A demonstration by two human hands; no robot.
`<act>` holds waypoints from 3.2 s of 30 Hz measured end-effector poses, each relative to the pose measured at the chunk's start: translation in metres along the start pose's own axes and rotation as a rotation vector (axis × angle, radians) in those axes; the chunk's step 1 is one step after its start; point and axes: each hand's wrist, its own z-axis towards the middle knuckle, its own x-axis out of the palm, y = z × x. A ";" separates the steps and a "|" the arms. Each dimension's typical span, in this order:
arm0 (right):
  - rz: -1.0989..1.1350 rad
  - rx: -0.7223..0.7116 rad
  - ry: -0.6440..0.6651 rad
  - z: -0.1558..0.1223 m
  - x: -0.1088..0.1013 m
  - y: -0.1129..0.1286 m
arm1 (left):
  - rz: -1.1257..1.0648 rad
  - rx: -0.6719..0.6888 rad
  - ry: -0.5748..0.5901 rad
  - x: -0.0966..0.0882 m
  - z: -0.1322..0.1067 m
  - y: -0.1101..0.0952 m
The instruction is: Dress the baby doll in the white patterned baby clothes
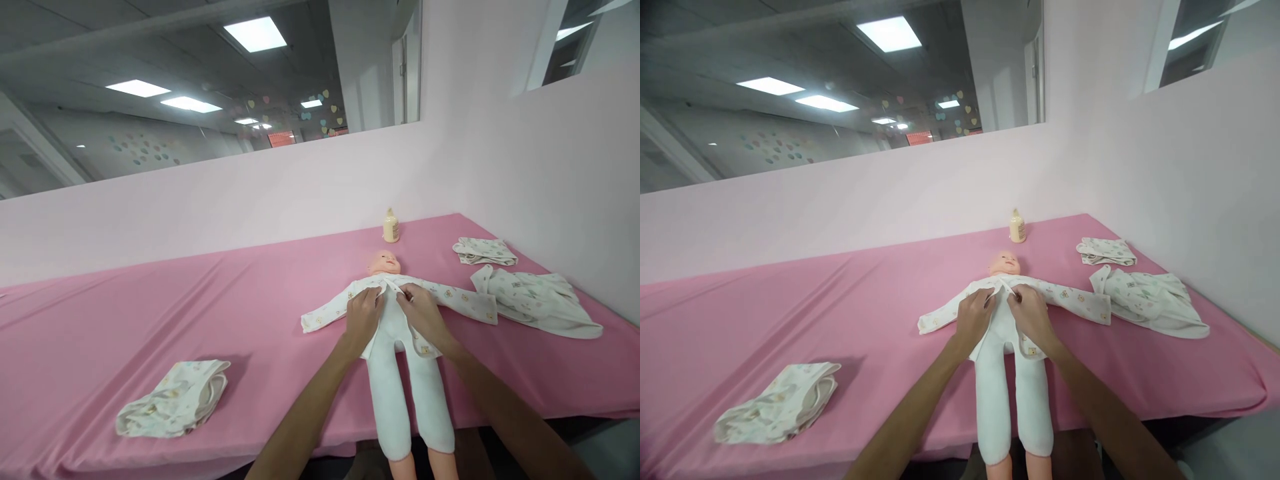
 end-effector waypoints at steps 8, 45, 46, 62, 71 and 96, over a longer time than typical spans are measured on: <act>0.024 -0.097 -0.139 -0.001 0.018 0.002 | 0.150 0.088 0.034 0.005 0.000 0.001; -0.130 -0.415 -0.213 -0.016 0.039 -0.014 | -0.842 -0.456 0.187 -0.015 0.012 -0.015; -0.132 -0.416 -0.209 -0.016 0.039 -0.014 | -0.831 -0.440 0.180 -0.014 0.013 -0.014; -0.136 -0.326 -0.190 -0.018 0.039 -0.009 | -0.825 -0.405 0.183 -0.011 0.010 -0.013; -0.218 -0.352 -0.190 -0.016 0.037 -0.011 | -0.921 -0.442 0.206 -0.005 0.011 -0.005; 0.022 0.009 -0.114 -0.059 0.000 -0.011 | -0.081 -0.039 -0.019 -0.012 -0.049 -0.017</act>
